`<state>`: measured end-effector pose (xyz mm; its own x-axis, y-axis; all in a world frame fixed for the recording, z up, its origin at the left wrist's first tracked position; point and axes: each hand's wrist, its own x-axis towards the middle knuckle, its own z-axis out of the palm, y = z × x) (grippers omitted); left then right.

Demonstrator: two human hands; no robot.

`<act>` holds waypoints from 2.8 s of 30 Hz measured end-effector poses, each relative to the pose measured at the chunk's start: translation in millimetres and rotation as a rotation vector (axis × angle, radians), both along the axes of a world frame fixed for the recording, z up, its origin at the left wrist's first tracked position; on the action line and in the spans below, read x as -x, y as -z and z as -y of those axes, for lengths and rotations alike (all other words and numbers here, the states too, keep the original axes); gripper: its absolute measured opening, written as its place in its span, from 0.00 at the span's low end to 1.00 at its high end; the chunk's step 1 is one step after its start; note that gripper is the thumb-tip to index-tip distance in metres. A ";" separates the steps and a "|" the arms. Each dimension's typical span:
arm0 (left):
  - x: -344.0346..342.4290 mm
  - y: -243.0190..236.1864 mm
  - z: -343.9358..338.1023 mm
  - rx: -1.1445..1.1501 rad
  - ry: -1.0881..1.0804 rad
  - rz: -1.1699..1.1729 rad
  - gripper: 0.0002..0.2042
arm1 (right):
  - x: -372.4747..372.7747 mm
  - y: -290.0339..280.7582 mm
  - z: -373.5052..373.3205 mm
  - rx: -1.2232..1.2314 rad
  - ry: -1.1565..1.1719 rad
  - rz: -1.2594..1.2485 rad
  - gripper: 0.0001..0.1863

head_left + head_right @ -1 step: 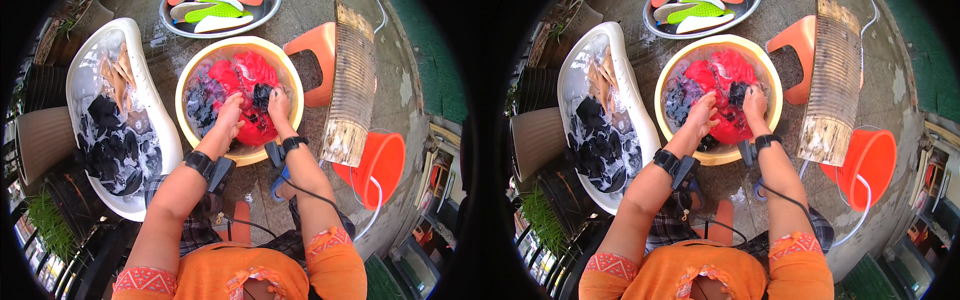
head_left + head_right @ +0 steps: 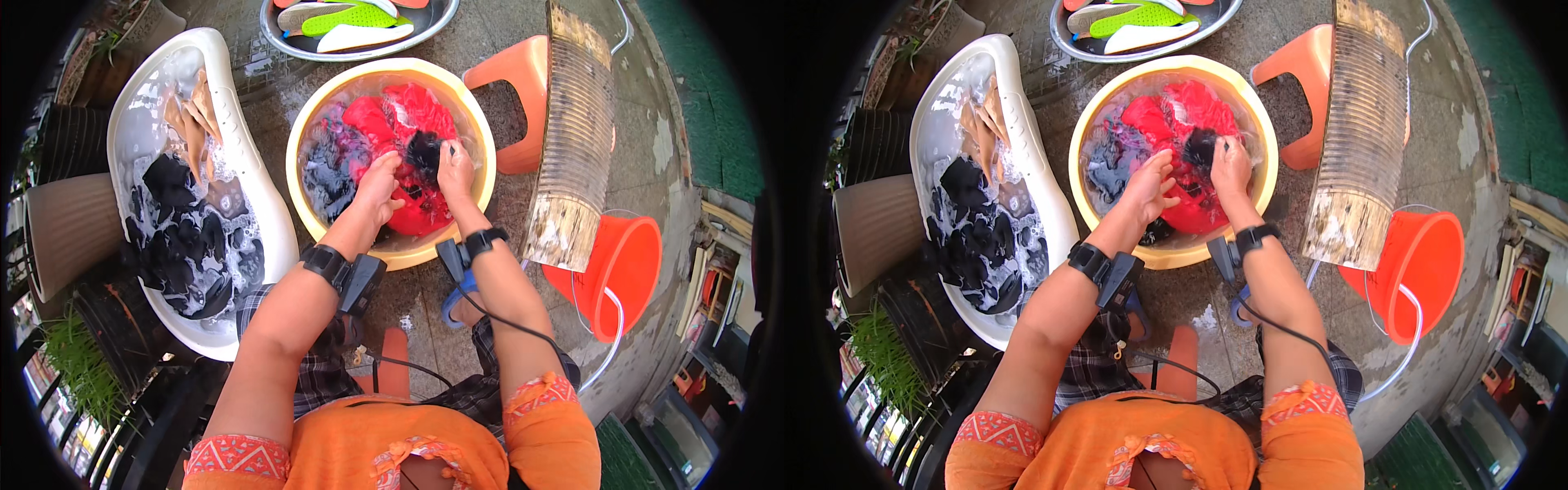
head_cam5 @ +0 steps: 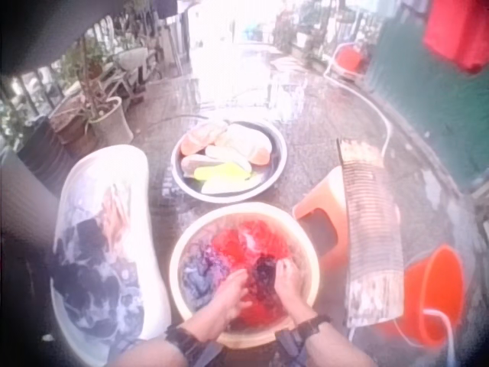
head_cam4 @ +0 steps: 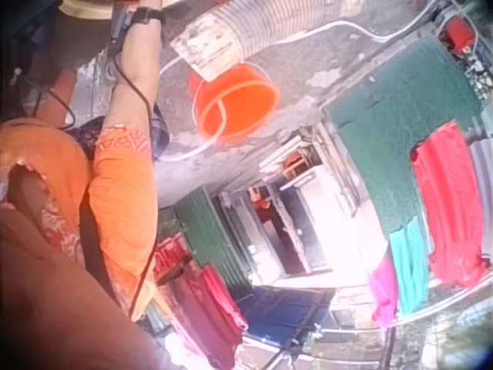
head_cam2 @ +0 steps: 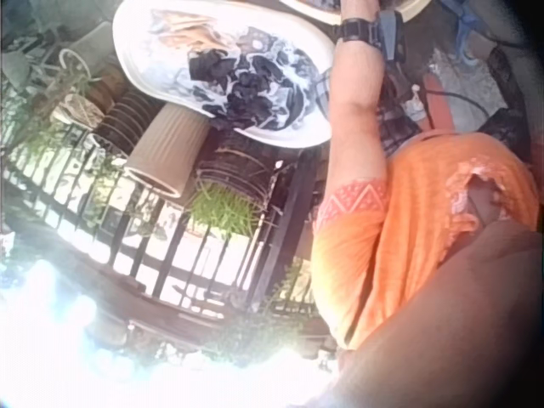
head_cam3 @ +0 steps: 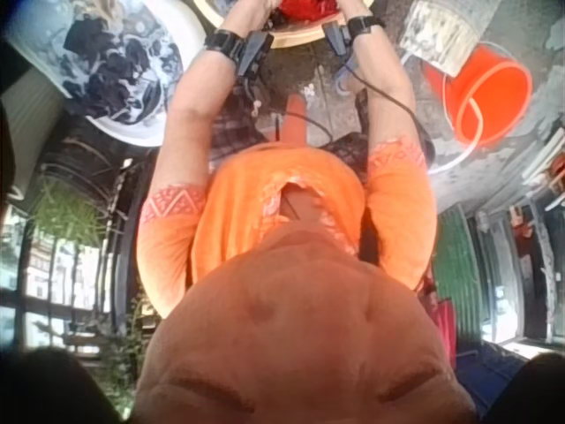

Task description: The person washes clothes by hand in two basins, transferring items between them and rinsing with water from a red bucket. They scrub and wring dark and red garments, then place the rinsed items into a separate basin.

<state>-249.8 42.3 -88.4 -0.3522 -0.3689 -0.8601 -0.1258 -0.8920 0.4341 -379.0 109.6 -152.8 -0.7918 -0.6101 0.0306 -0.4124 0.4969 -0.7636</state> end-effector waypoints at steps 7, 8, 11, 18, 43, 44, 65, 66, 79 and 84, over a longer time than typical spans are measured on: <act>-8.9 25.0 18.5 -0.230 -0.180 -0.791 0.26 | -96.0 -140.0 -10.7 0.389 -0.397 0.258 0.08; -11.8 27.1 14.2 -0.244 -0.196 -0.906 0.24 | -101.4 -143.1 -7.9 0.359 -0.419 0.204 0.09; -15.9 23.8 -5.1 -0.184 -0.343 -0.954 0.19 | -90.2 -121.3 13.9 0.266 -0.264 -0.060 0.13; 4.5 -6.3 -13.8 0.157 -0.065 -0.186 0.15 | 3.6 -48.7 19.8 -0.277 -0.094 -0.128 0.21; -10.5 18.3 7.0 -0.269 -0.257 -0.838 0.22 | -89.2 -149.5 7.5 0.329 -0.462 -0.002 0.14; -10.0 20.0 4.8 -0.273 -0.268 -1.017 0.21 | -92.7 -151.8 8.6 0.290 -0.461 -0.027 0.14; -15.7 33.7 8.5 0.178 -0.132 0.152 0.28 | -39.0 59.2 -7.2 -0.547 -0.668 -0.169 0.23; -17.0 35.5 8.4 0.162 -0.091 0.146 0.29 | -37.0 64.9 -4.0 -0.592 -0.666 -0.162 0.23; -6.6 33.5 14.8 -0.309 -0.291 -1.070 0.31 | -93.9 -138.0 -0.5 0.229 -0.337 0.690 0.16; 1.5 13.3 0.0 -0.293 -0.762 -0.540 0.21 | -84.9 -80.3 27.1 0.424 -0.156 0.513 0.10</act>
